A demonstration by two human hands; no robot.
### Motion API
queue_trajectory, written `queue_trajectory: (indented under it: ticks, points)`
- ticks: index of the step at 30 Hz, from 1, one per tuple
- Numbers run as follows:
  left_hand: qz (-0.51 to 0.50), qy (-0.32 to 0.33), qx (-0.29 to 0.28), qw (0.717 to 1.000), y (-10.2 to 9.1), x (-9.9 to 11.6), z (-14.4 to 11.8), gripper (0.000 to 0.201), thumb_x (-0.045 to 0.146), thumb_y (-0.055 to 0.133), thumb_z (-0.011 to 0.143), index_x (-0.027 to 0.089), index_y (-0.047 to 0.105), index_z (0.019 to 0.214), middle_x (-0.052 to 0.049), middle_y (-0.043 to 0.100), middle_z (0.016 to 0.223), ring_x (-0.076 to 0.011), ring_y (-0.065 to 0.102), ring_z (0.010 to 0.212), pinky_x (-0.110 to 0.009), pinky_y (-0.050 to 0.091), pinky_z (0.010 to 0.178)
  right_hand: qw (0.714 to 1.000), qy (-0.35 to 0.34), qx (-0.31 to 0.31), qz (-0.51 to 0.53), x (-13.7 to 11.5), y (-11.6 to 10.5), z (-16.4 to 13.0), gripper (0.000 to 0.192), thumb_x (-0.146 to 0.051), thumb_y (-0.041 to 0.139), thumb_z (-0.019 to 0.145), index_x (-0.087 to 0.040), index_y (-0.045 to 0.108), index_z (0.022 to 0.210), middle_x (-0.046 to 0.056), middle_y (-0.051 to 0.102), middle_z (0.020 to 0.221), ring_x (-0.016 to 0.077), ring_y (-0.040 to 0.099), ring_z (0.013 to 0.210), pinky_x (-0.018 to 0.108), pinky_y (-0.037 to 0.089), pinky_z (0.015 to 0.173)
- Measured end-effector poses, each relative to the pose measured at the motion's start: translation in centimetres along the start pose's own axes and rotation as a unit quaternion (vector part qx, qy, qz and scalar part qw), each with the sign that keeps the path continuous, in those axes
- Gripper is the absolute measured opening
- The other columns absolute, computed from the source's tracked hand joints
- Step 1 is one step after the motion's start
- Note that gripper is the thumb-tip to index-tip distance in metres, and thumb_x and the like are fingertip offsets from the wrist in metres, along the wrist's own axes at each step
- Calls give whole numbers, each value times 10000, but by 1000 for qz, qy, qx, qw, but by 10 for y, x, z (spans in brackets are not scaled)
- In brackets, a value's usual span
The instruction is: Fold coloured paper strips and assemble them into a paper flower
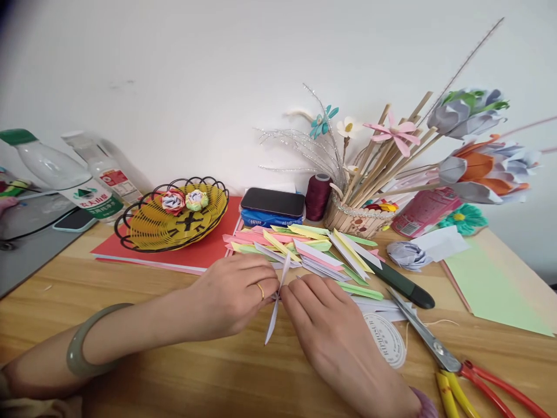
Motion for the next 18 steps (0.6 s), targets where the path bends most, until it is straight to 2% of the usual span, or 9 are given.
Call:
queue_trajectory:
  ticks: [6,12,14,16,17,18]
  points:
    - [1,83,25,996,-4,1,-4,239,120,381,839,146,586,718,-4,610,661,-123,541,650,-244,409,573,996,-8,-18,87,0,-6,-3,339,-150,258,915,-147,588,840,67,603,723,177,525,705,312,428,611]
    - [-40,119,34,992,-11,4,-4,254,117,396,831,141,580,657,4,616,639,-114,522,611,-241,396,536,991,-35,4,129,-3,-13,-2,266,-33,307,852,-119,557,880,57,574,666,169,506,648,292,422,556]
    - [-57,114,23,992,-7,0,-2,237,100,394,820,141,588,689,1,620,658,-117,534,641,-239,419,574,991,-18,2,132,-2,-8,-3,232,-33,344,831,-132,551,869,42,555,650,161,487,614,288,411,541]
    - [-84,81,20,993,-3,-8,2,218,95,394,821,155,600,783,-2,637,732,-120,558,727,-236,447,651,993,30,12,116,3,-3,-4,176,-77,389,831,-146,547,866,43,560,677,161,496,624,290,416,556]
    - [-106,59,33,992,-3,-12,3,216,110,390,836,163,599,850,-12,644,799,-123,564,803,-243,455,723,993,59,25,97,7,-1,-5,149,-105,412,834,-150,546,880,49,575,713,163,515,647,289,423,572]
    - [-123,21,45,991,-3,-18,5,216,138,399,842,169,578,959,-46,627,962,-144,544,936,-280,445,815,993,88,40,72,10,-1,-7,130,-137,433,838,-152,545,901,57,590,757,165,537,675,285,430,587]
Point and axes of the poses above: each hand's wrist, its own z-axis towards the middle knuckle, its own y-axis out of the palm, x = y × z, the point moved 5 cm from there along z, towards the middle knuckle
